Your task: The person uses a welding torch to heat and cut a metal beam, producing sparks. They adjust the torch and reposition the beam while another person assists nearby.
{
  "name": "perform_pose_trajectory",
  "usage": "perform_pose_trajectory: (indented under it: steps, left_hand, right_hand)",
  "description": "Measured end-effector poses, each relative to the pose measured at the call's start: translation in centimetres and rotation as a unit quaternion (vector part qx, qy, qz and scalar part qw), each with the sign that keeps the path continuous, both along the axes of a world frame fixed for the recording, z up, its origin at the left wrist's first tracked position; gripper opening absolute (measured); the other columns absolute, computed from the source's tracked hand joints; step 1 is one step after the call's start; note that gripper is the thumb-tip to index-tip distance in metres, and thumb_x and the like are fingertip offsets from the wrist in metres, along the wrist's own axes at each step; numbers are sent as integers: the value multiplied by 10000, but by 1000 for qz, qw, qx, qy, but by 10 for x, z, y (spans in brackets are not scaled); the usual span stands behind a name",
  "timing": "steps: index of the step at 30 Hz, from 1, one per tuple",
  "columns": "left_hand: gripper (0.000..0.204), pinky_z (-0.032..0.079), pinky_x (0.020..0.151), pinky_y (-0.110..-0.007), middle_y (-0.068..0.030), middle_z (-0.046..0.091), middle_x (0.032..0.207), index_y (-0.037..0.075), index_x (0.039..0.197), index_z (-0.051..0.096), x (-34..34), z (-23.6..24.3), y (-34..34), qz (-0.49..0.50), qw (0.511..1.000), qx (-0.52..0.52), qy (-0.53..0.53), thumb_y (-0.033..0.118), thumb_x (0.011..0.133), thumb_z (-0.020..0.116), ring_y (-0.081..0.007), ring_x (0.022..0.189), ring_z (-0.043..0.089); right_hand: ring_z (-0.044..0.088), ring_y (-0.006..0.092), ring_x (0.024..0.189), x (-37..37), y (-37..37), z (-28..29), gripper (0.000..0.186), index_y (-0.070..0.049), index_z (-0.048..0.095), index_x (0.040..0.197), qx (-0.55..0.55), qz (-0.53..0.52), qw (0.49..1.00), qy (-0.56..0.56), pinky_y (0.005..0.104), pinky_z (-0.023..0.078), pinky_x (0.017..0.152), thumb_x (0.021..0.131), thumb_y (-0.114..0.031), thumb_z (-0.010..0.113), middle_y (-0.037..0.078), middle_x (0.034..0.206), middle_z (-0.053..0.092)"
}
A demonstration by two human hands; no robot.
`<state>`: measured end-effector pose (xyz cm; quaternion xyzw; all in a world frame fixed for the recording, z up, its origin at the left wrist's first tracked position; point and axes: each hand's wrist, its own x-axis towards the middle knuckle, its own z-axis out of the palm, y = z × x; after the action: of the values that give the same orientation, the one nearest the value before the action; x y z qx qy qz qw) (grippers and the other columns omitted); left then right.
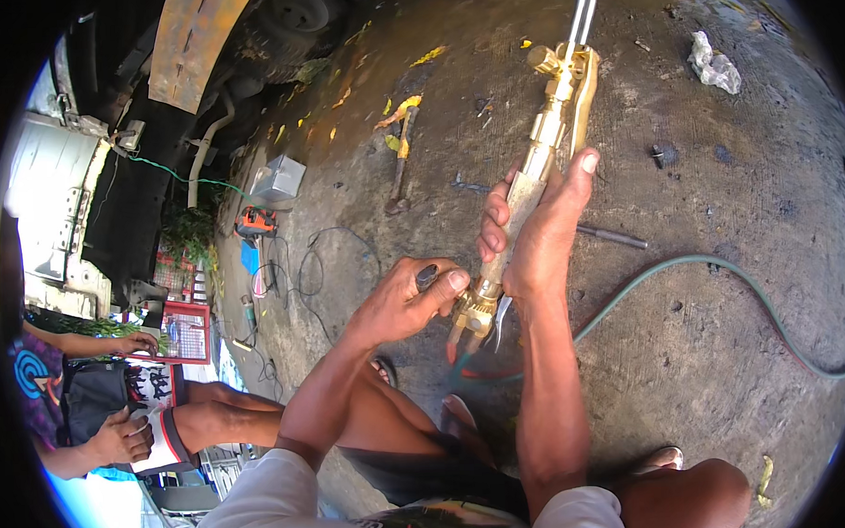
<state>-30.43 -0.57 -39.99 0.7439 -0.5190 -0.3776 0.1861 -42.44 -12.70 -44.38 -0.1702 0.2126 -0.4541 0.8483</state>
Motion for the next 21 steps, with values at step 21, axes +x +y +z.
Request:
perform_pose_trajectory:
  steps: [21]
  left_hand:
    - [219,374,570,-425,-85,498,754,90,1096,526,98,51,-261,184,952,-178,-168,197,905,505,-217,658,510]
  right_hand:
    - [360,111,369,-18,25,-4,766,-102,413,926,-39,120,991,50,278,348,331,925,-818,142,10,583,399]
